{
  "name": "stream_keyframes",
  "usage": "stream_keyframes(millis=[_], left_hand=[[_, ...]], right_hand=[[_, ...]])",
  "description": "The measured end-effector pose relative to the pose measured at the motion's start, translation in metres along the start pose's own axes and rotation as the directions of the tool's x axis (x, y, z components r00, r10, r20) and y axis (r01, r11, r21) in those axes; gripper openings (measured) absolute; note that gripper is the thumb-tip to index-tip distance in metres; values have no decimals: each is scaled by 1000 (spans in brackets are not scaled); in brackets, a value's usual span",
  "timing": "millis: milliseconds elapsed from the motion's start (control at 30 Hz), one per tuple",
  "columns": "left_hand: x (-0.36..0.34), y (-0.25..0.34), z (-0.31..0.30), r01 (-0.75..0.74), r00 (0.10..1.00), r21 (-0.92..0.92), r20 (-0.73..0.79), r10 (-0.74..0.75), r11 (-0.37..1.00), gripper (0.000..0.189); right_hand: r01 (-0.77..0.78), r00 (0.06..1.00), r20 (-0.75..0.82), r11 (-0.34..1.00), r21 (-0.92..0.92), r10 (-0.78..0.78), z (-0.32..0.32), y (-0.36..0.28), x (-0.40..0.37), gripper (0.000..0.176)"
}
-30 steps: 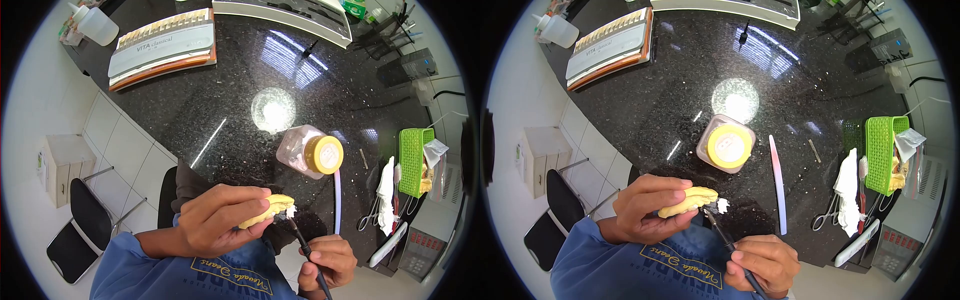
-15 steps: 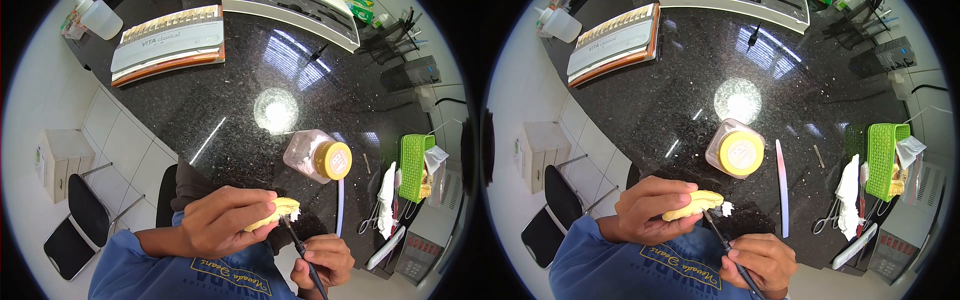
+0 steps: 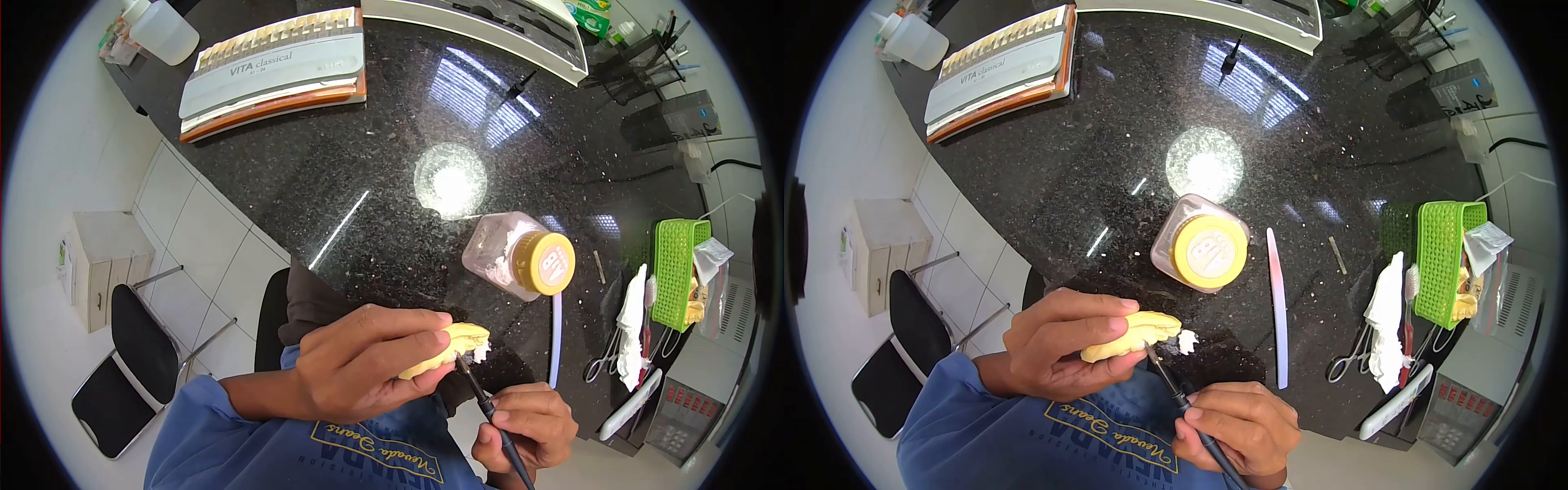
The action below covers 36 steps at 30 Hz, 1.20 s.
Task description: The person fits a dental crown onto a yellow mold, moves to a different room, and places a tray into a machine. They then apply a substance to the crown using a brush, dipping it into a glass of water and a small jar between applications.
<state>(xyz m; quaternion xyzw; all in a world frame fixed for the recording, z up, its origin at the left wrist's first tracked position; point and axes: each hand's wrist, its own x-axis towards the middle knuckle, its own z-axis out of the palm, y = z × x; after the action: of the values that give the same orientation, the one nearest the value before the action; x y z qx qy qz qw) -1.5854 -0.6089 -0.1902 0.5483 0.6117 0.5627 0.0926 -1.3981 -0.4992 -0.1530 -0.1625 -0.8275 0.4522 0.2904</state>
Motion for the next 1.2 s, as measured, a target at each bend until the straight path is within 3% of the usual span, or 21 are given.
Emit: stream_keyframes(millis=[233,333,967,1067,1200], left_hand=[[0,0,-1,0,1000,0,10,0,1000,47],[0,0,-1,4,1000,4,8,-4,1000,46],[1,0,-1,5,1000,7,3,-5,1000,45],[-1,-1,1,-14,1000,16,-7,14,1000,45],[-1,0,3,-35,999,34,-32,36,999,44]], right_hand=[[-5,988,-155,1000,-5,4,5,2,-11,22],[24,997,-78,1000,14,-23,2,4,-6,22],[40,999,-35,999,13,-39,2,3,-6,22],[7,991,-133,1000,11,-5,2,4,-10,22],[40,998,-54,999,10,-40,0,5,-5,22]])
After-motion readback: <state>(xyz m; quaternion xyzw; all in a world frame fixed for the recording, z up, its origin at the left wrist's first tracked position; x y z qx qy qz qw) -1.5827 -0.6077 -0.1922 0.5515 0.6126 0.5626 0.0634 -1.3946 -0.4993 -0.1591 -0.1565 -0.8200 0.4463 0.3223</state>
